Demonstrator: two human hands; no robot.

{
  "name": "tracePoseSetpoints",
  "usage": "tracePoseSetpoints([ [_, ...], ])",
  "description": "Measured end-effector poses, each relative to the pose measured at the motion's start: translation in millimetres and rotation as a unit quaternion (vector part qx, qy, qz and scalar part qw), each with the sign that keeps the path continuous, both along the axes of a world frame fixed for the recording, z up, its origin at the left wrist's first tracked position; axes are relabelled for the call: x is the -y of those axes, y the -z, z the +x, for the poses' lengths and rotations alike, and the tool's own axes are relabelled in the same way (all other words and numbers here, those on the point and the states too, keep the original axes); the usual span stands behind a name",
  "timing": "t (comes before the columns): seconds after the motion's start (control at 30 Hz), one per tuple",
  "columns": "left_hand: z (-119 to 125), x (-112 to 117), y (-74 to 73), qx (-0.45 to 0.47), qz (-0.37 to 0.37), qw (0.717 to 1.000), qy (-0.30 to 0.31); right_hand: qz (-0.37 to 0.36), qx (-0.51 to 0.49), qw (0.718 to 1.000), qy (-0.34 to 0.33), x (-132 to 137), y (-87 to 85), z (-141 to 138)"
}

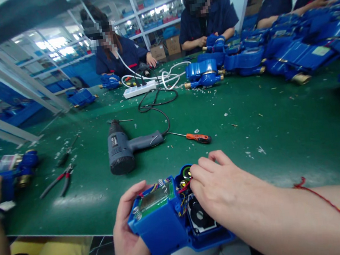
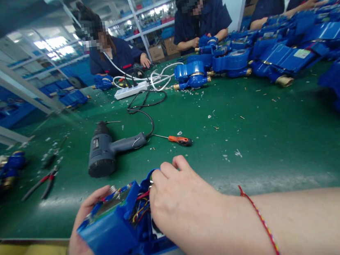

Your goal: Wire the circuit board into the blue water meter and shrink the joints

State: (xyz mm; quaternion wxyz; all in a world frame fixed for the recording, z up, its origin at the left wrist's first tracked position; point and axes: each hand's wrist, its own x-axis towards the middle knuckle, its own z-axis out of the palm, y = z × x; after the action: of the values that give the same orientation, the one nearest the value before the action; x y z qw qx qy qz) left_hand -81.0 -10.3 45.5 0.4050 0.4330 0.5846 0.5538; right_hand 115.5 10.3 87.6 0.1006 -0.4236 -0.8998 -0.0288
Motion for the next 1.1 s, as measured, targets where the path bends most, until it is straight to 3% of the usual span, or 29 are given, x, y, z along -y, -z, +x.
tracePoseSetpoints([
  [0.13,2.9,1.6,-2.3,-0.001,0.004,1.000,0.007,0.055,0.013,0.998,0.005,2.3,-0.5,1.2],
  [0.37,-0.3,1.3,1.7,0.010,0.009,1.000,0.004,0.086,-0.010,0.996,0.026,6.0,-0.4,1.7],
  [0.5,-6.1,1.2,4.3,0.000,0.000,0.999,0.034,0.091,-0.004,0.995,0.037,3.1,-3.5,9.2],
  [0.6,-9.6,0.6,8.7,-0.004,0.001,0.999,0.052,0.056,-0.045,0.996,0.047,-0.8,-3.8,20.5],
  [0.7,-11.0,0.0,14.5,-0.007,0.020,0.999,0.049,-0.045,-0.118,0.991,0.038,-1.4,-6.3,26.8],
  [0.83,-10.5,-0.3,17.2,-0.007,0.027,0.998,0.051,-0.156,-0.130,0.978,0.040,0.7,-13.7,22.7],
  [1.1,-11.8,-1.0,16.2,-0.021,0.037,0.998,0.044,-0.073,-0.057,0.995,-0.020,-1.9,1.4,16.2],
])
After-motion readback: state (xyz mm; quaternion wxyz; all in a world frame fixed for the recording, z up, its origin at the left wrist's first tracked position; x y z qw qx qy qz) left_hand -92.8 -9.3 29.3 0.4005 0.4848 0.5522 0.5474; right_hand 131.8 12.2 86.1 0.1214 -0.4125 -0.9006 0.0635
